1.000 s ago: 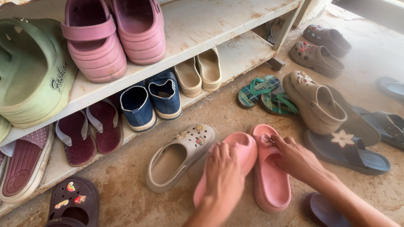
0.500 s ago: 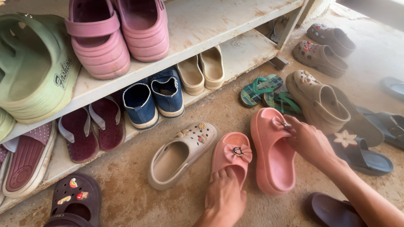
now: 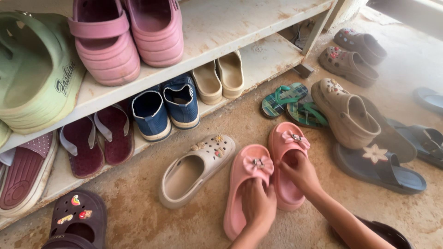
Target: The person removes various shoes from a multi-tiered shoe rack and rearranges them neatly on the shelves. They handle pink slides, beige clogs, dark slides, green flip-flops, and purple clogs, placing each pair in an orderly fashion.
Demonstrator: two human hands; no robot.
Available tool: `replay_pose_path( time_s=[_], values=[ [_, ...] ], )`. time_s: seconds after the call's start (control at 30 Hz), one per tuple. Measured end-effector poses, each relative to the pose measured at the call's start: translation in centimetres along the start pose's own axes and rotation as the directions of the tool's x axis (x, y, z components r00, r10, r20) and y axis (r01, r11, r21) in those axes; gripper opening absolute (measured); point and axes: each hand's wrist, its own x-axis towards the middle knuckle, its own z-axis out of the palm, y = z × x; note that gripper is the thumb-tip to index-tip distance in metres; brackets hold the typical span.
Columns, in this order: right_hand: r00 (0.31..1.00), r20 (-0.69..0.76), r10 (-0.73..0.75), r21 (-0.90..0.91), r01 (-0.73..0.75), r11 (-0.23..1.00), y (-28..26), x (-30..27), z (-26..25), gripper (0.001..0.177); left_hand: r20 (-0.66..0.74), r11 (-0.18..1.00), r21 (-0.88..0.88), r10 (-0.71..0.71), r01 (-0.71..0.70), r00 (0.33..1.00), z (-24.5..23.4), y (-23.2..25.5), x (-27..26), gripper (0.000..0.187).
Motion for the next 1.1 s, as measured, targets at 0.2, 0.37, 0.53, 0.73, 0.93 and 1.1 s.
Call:
replay_pose_path(
  time_s=[0.2,0.37,0.53,0.73,0.93,1.1],
  values=[
    [0.974,-0.203,-0.1,0.07,0.116,0.991,1.3,3.5,1.1,0.023,-0.086,0.908,-0.383,-0.217,0.169,0.972,-0.3,1.7,3.4,0.03],
    [0.968,-0.217,0.122,0.329,-0.046,0.943,2.9,4.3,-4.6,0.022,-0.157,0.74,-0.673,-0.154,0.009,0.975,-3.4,1.6,6.9,0.021],
    [0.957,-0.281,0.072,0.292,0.014,0.956,-0.1,2.0,-6.3,0.022,-0.268,0.662,-0.747,-0.232,-0.05,0.935,-4.3,2.7,7.9,0.021],
    [0.991,0.025,0.13,0.454,-0.127,0.882,-4.0,0.5,-5.0,0.019,-0.319,0.845,-0.515,-0.031,-0.146,0.947,-4.3,4.0,8.6,0.024],
    [0.961,-0.27,0.063,0.189,-0.011,0.982,-3.4,1.4,-6.4,0.015,-0.331,0.855,-0.51,-0.1,-0.089,0.938,-8.1,5.3,9.0,0.02],
    [0.982,0.111,0.155,0.669,-0.189,0.719,-2.2,2.6,-3.3,0.017,-0.193,0.85,-0.522,-0.031,-0.076,0.981,-8.3,8.5,7.4,0.019]
  ],
)
